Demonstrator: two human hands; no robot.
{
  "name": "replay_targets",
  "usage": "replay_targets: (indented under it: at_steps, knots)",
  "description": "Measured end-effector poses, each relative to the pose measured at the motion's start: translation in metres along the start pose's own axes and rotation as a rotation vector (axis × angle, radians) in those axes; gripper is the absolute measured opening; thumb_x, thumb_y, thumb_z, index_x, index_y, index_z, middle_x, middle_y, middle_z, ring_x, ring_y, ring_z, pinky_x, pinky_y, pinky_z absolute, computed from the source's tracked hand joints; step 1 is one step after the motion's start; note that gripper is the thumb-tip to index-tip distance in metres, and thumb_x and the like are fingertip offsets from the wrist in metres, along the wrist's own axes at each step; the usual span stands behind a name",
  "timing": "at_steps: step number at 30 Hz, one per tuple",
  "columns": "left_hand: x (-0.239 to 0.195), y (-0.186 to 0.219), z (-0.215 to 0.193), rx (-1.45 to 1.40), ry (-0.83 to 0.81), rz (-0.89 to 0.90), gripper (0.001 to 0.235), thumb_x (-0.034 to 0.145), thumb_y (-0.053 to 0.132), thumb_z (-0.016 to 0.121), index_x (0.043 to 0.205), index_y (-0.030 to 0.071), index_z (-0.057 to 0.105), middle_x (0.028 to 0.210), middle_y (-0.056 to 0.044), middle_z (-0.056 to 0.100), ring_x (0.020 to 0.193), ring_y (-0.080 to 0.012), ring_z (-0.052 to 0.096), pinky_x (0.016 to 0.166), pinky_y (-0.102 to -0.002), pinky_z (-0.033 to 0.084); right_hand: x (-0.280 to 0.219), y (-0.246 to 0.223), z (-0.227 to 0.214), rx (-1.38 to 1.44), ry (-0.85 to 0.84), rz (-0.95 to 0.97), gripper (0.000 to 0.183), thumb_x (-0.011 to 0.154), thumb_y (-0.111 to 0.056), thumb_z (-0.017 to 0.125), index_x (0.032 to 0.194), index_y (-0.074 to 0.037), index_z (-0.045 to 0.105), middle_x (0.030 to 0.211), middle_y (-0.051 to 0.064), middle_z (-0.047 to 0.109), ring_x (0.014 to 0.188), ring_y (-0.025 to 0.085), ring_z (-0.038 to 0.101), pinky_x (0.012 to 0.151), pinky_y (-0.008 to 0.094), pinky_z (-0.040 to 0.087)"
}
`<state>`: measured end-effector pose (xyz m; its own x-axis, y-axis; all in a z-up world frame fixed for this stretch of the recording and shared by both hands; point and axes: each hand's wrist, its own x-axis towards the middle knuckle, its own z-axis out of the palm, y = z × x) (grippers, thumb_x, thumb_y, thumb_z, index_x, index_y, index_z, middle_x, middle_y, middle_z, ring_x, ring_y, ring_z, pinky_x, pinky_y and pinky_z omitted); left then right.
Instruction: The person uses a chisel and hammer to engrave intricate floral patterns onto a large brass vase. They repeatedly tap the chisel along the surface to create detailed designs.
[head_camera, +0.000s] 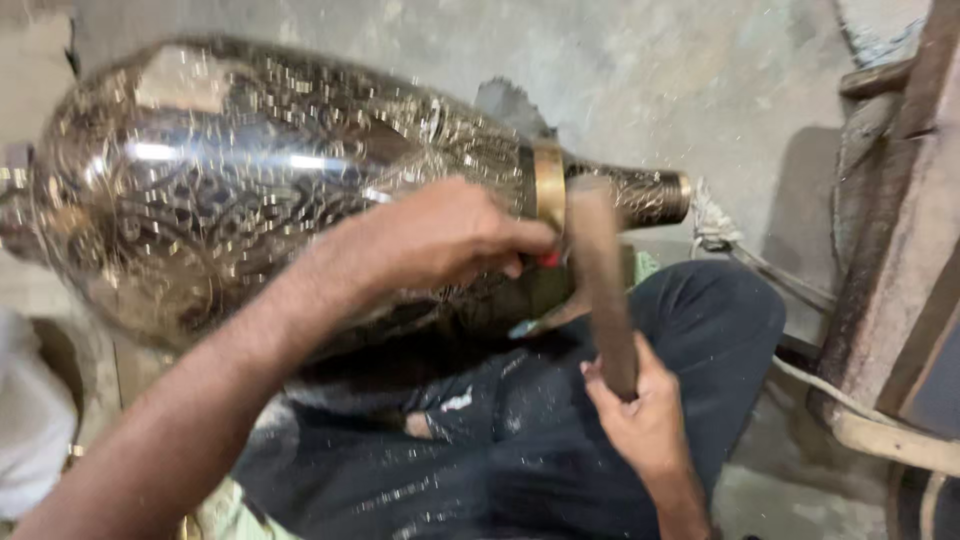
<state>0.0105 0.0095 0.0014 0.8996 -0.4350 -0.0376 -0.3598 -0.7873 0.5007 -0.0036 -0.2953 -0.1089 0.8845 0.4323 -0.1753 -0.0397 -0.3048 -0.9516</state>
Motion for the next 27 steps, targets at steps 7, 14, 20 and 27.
replay_targets:
  at_steps: [7,14,20,27]
  knots:
    - [-0.001,0.008,0.011,-0.094,0.216,-0.127,0.028,0.096,0.010,0.065,0.124,0.011,0.064,0.091,-0.009,0.080,0.076,-0.0204,0.077,0.066,-0.033,0.065,0.009,-0.009,-0.017,-0.242,-0.151,0.122,0.032,0.078,-0.015,0.086,0.099,-0.004,0.065,0.067,0.002,0.064,0.065,0.006,0.056,0.059,0.026,0.050]
    - [-0.003,0.019,0.026,-0.025,0.319,-0.172,0.026,0.104,0.003,0.054,0.127,0.015,0.061,0.094,-0.011,0.078,0.081,-0.0222,0.076,0.062,-0.030,0.067,0.019,-0.031,-0.021,-0.317,-0.152,0.074,0.048,0.081,-0.022,0.082,0.120,-0.004,0.061,0.069,0.005,0.068,0.062,0.009,0.065,0.056,0.030,0.051]
    - [-0.005,0.021,0.032,0.005,0.290,-0.213,0.028,0.101,0.007,0.060,0.128,0.015,0.059,0.085,-0.012,0.075,0.078,-0.0267,0.074,0.059,-0.039,0.062,0.021,-0.046,-0.023,-0.352,-0.175,0.057,0.051,0.080,-0.024,0.082,0.123,-0.004,0.062,0.069,0.009,0.068,0.059,0.008,0.062,0.055,0.029,0.050]
    - [-0.007,0.021,0.037,0.081,0.350,-0.141,0.039,0.096,0.001,0.059,0.132,0.015,0.056,0.093,-0.008,0.077,0.084,-0.0281,0.075,0.065,-0.041,0.064,0.025,-0.041,-0.023,-0.418,-0.138,0.022,0.040,0.086,-0.020,0.079,0.119,-0.004,0.064,0.067,0.012,0.066,0.058,0.015,0.065,0.056,0.032,0.050]
